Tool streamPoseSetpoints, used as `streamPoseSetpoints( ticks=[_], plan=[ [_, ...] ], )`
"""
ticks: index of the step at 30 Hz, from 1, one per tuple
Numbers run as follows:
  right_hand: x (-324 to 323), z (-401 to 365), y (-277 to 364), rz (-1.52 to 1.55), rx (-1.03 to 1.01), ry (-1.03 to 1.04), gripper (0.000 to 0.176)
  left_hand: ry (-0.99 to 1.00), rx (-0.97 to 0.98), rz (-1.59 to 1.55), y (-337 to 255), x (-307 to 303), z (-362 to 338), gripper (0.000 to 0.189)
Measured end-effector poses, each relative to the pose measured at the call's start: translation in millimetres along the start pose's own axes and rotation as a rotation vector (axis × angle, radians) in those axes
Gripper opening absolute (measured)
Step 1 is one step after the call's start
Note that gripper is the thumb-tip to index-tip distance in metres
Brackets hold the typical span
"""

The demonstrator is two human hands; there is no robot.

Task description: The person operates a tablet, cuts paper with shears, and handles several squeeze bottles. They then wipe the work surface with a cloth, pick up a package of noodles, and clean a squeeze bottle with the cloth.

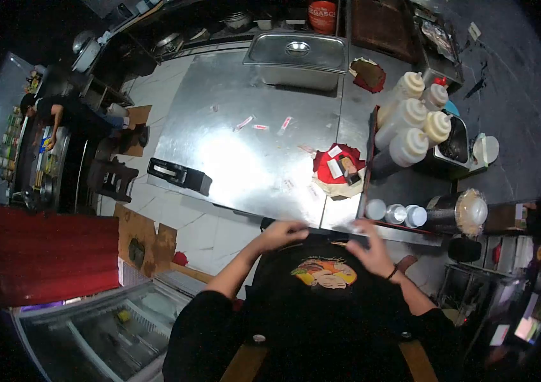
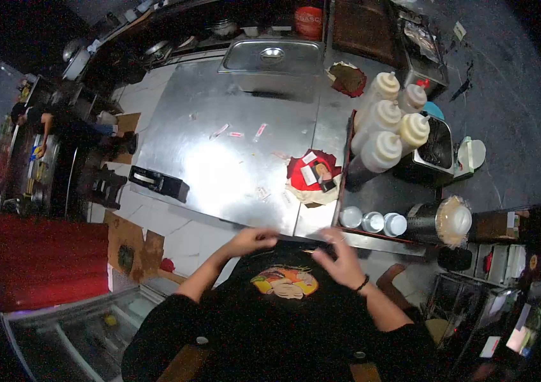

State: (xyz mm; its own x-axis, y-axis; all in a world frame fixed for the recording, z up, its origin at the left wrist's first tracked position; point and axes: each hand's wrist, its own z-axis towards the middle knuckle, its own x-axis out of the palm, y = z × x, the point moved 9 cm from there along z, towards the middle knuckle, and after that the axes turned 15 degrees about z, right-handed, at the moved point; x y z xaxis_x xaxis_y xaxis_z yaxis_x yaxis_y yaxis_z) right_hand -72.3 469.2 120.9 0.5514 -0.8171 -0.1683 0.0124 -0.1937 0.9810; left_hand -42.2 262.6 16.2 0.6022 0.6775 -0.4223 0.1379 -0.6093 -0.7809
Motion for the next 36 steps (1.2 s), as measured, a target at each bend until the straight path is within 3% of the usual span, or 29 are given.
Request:
streamPoseSetpoints(
  ticks=[1, 2, 3, 4, 8, 10, 11, 12, 14, 16, 17, 18, 20, 22, 25, 28, 32, 36],
  plan=[
    [38.3, -3.0, -17.4, 0.129, 0.124, 0.188, 0.049, 0.096, 0.022, -0.031, 24.1, 14.0, -21.0, 0.054],
    [78.0, -4.8, -37.9, 0.266, 0.251, 0.375, 0.050, 0.230, -0.129, 0.111, 48.3, 23.7, -46.6, 0.060],
    [105.4, -9.6, -51.8, 0.293, 0.325, 0.538, 0.052, 0.252, -0.134, -0.082, 64.6, 27.8, -66.7, 0.058],
    [122.0, -5.4, -47.6, 0.269, 0.341, 0.596, 0.054, 0.275, -0.143, -0.281, 82.0, 30.8, -82.8, 0.057],
    [168.8, 14.8, -40.5, 0.379, 0.521, 0.747, 0.044, 0.250, -0.134, -0.048, 185.3, 15.8, -112.7, 0.056],
    [167.2, 45.7, -68.7, 0.090, 0.491, 0.687, 0.038, 0.222, -0.155, 0.011, 249.2, 17.6, -111.5, 0.055],
    [155.6, 66.2, -84.8, -0.121, 0.514, 0.494, 0.035, 0.213, -0.210, 0.205, 236.6, -9.5, -113.4, 0.049],
    [149.5, 90.9, -78.1, -0.139, 0.429, 0.316, 0.032, 0.205, -0.261, 0.403, 209.9, -47.7, -107.7, 0.042],
    [142.8, 131.3, -28.2, -0.382, 0.155, 0.070, 0.027, -0.287, -0.036, 0.293, 162.3, -110.8, -75.3, 0.029],
    [148.8, 149.2, -10.7, -0.377, 0.079, -0.041, 0.027, -0.484, -0.015, 0.464, 126.5, -167.6, -43.4, 0.022],
    [157.7, 152.6, -10.1, -0.331, 0.112, -0.039, 0.027, -0.674, 0.019, 0.445, 107.8, -201.1, -32.3, 0.017],
    [166.5, 152.7, -9.8, -0.287, 0.147, -0.038, 0.027, -0.657, -0.088, 0.461, 111.3, -223.5, -7.0, 0.018],
    [183.8, 146.4, -6.0, -0.262, 0.159, -0.010, 0.027, -0.903, -0.052, 0.557, 110.6, -266.3, 25.4, 0.030],
    [196.8, 131.9, -9.7, -0.331, 0.111, 0.036, 0.026, -1.034, -0.252, 0.766, 118.9, -291.3, 52.8, 0.050],
    [198.5, 110.5, -24.3, -0.276, 0.162, 0.005, 0.025, -0.929, -0.279, 0.804, 123.0, -287.8, 84.5, 0.059],
    [190.5, 101.0, -31.0, -0.199, 0.179, -0.045, 0.024, -0.806, 0.006, 0.771, 104.9, -258.2, 105.9, 0.059],
    [167.5, 106.9, -31.1, -0.223, 0.161, -0.078, 0.023, -0.888, 0.080, 0.699, 92.1, -240.7, 106.4, 0.047],
    [128.8, 126.4, -38.8, -0.169, 0.202, -0.175, 0.020, -0.751, 0.257, 0.554, 72.2, -241.1, 105.5, 0.034]
  ],
)
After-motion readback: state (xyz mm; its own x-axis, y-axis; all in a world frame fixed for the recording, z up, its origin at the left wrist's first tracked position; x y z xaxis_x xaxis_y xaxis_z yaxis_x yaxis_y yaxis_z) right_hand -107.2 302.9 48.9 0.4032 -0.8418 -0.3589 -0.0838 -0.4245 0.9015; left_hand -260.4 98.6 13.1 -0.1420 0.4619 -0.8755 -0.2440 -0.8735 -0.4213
